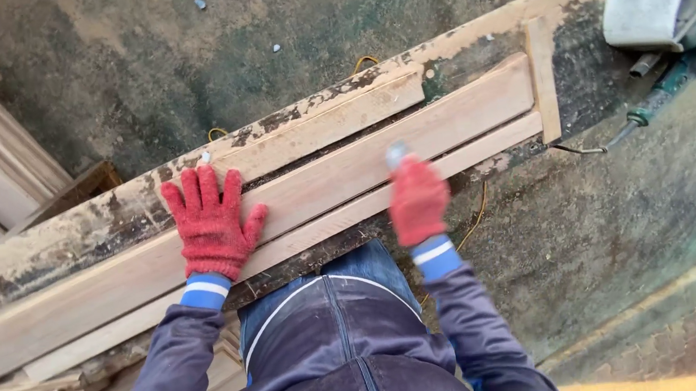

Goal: Sanding a piece of wood manually using sandpaper.

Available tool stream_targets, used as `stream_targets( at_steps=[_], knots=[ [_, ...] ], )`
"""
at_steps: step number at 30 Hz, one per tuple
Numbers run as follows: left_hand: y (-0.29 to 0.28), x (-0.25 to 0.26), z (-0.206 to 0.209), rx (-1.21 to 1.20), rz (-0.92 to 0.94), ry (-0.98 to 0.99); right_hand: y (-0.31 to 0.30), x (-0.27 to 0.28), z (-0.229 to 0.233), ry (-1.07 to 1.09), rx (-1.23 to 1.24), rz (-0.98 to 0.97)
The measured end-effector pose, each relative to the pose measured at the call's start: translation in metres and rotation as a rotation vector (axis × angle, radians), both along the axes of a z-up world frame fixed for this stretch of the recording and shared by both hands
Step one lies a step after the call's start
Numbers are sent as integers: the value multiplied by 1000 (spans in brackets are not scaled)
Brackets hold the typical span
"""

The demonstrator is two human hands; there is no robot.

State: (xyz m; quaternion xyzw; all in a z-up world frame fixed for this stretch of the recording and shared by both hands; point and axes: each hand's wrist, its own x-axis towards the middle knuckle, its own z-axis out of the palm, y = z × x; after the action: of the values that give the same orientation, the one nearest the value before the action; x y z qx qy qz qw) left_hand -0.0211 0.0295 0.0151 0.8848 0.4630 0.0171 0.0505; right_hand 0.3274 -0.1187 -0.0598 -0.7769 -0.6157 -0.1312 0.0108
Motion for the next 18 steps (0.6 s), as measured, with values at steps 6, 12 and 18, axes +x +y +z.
stream_targets(
  at_steps=[6, 12, 18],
  knots=[
    [1, 0, 0, 18, -3, 6, 3, 41, -5, -17, -10, -22],
    [3, 0, 0, 25, 4, -15, 14, 46, -5, 71, -90, -276],
    [1, 0, 0, 22, -7, -27, -4, 21, -27, 80, 129, 112]
  ],
)
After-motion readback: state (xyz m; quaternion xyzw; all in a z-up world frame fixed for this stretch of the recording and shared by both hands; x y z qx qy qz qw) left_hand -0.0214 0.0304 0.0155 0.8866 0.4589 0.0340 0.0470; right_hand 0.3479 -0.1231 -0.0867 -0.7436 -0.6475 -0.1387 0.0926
